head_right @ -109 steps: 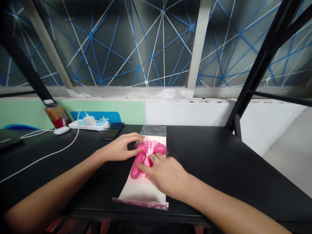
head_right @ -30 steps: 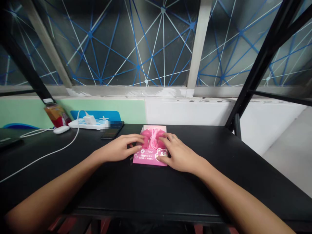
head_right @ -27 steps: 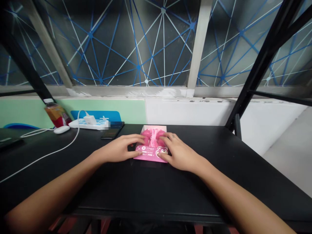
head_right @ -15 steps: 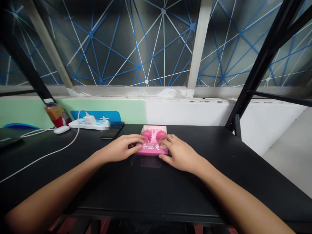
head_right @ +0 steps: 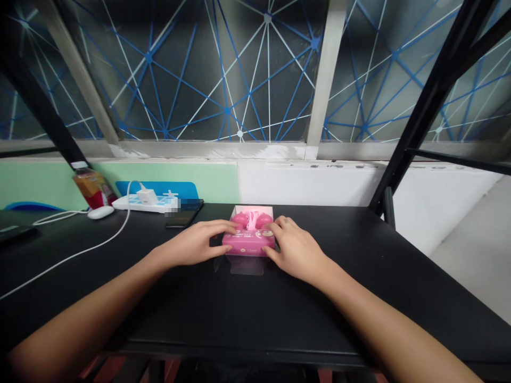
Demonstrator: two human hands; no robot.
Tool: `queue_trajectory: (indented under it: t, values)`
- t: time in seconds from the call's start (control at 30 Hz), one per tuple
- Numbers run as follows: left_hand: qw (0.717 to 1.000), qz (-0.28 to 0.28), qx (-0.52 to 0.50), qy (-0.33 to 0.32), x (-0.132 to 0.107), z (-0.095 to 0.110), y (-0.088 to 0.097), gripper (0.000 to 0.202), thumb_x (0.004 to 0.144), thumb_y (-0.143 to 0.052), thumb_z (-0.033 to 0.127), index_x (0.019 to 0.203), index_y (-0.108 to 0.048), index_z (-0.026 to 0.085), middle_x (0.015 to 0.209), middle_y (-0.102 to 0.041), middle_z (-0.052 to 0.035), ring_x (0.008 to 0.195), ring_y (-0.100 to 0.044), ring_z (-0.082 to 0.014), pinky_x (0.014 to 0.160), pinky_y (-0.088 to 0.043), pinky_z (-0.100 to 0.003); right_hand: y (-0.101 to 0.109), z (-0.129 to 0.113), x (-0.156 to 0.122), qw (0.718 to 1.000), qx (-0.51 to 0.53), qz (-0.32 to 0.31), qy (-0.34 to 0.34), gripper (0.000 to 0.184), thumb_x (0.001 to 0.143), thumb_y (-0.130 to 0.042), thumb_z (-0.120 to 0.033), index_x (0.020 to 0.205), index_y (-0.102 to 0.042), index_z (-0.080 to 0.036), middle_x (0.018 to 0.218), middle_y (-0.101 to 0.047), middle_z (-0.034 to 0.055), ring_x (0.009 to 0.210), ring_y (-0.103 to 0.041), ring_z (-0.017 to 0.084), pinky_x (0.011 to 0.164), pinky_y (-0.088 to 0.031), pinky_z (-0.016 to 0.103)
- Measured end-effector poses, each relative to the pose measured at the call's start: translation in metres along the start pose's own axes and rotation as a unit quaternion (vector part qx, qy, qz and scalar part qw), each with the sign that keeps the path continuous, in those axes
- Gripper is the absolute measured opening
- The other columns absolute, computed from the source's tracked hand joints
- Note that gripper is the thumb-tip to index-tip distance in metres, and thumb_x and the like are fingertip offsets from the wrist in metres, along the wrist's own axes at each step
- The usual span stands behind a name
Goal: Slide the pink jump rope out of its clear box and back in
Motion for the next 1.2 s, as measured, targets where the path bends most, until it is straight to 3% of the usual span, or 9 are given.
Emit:
queue_trajectory:
  t: [0.13, 0.27, 0.43, 0.63, 0.73, 0.93, 1.2]
  values:
    - [1.000, 0.027, 0.004, 0.003, -0.001, 0.000, 0.003, 0.026, 0.086, -0.063, 0.027, 0.112, -0.065, 0.025, 0.129, -0.058, -0.0050, 0.117, -0.057, -0.0212, 0.101, -0.044, -0.036, -0.006, 0.006, -0.001, 0.998, 0.001, -0.045, -0.036, 0.037, 0.088, -0.055, -0.036, 0.121, -0.060, -0.021, 0.089, -0.069, 0.0058, 0.078, -0.066, 0.023, 0.067, -0.050, 0.036]
    - [0.998, 0.044, 0.028, 0.039, -0.003, -0.003, 0.006, 0.024, 0.086, -0.063, 0.031, 0.108, -0.068, 0.025, 0.106, -0.062, -0.0048, 0.093, -0.062, -0.0185, 0.083, -0.048, -0.031, -0.008, 0.007, -0.002, 0.996, 0.019, -0.067, -0.055, 0.037, 0.088, -0.052, -0.031, 0.124, -0.059, -0.023, 0.074, -0.071, 0.0014, 0.063, -0.065, 0.019, 0.057, -0.042, 0.030]
    - [0.996, -0.009, -0.015, 0.086, -0.003, -0.011, 0.001, 0.025, 0.087, -0.059, 0.028, 0.110, -0.066, 0.022, 0.068, -0.063, 0.0028, 0.061, -0.060, -0.0132, 0.060, -0.043, -0.024, -0.010, 0.006, -0.003, 0.983, 0.135, -0.109, -0.066, 0.043, 0.089, -0.049, -0.024, 0.130, -0.055, -0.018, 0.070, -0.071, 0.0006, 0.062, -0.064, 0.017, 0.057, -0.043, 0.028]
    - [0.985, -0.073, -0.129, 0.088, -0.006, -0.019, -0.008, 0.037, 0.087, -0.054, 0.023, 0.123, -0.059, 0.019, 0.067, -0.068, 0.0030, 0.056, -0.063, -0.0112, 0.062, -0.047, -0.022, -0.016, 0.006, -0.006, 0.961, 0.217, -0.159, -0.058, 0.052, 0.085, -0.049, -0.018, 0.137, -0.049, -0.016, 0.077, -0.073, 0.0008, 0.066, -0.066, 0.017, 0.062, -0.047, 0.028]
    - [0.985, -0.080, -0.131, 0.074, -0.006, -0.018, -0.009, 0.037, 0.088, -0.054, 0.024, 0.124, -0.059, 0.019, 0.068, -0.068, 0.0022, 0.058, -0.064, -0.0118, 0.062, -0.047, -0.022, -0.016, 0.008, -0.005, 0.977, 0.162, -0.133, -0.051, 0.046, 0.085, -0.053, -0.021, 0.131, -0.054, -0.018, 0.078, -0.073, 0.0017, 0.067, -0.066, 0.018, 0.062, -0.046, 0.028]
    - [0.998, -0.013, -0.033, 0.047, -0.002, -0.004, 0.001, 0.025, 0.094, -0.050, 0.028, 0.113, -0.064, 0.020, 0.064, -0.060, 0.0021, 0.057, -0.056, -0.0127, 0.058, -0.040, -0.023, -0.009, 0.006, -0.002, 0.996, 0.020, -0.070, -0.042, 0.035, 0.087, -0.054, -0.027, 0.121, -0.059, -0.021, 0.075, -0.066, 0.0010, 0.063, -0.061, 0.018, 0.058, -0.044, 0.031]
    - [0.999, -0.004, -0.024, 0.038, -0.003, -0.003, 0.002, 0.025, 0.095, -0.049, 0.032, 0.111, -0.064, 0.020, 0.063, -0.058, 0.0018, 0.057, -0.055, -0.0131, 0.057, -0.040, -0.023, 0.003, -0.021, -0.001, 0.997, -0.007, 0.003, 0.073, 0.025, 0.086, -0.050, -0.017, 0.109, -0.060, -0.018, 0.115, -0.056, 0.0136, 0.103, -0.056, 0.027, 0.078, -0.053, 0.041]
Point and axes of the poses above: each hand's wrist, its own x-axis towards the middle knuckle, its own y-axis out of the back of the hand, z = x × y, the point moved 9 cm from there along x, towards the middle knuckle
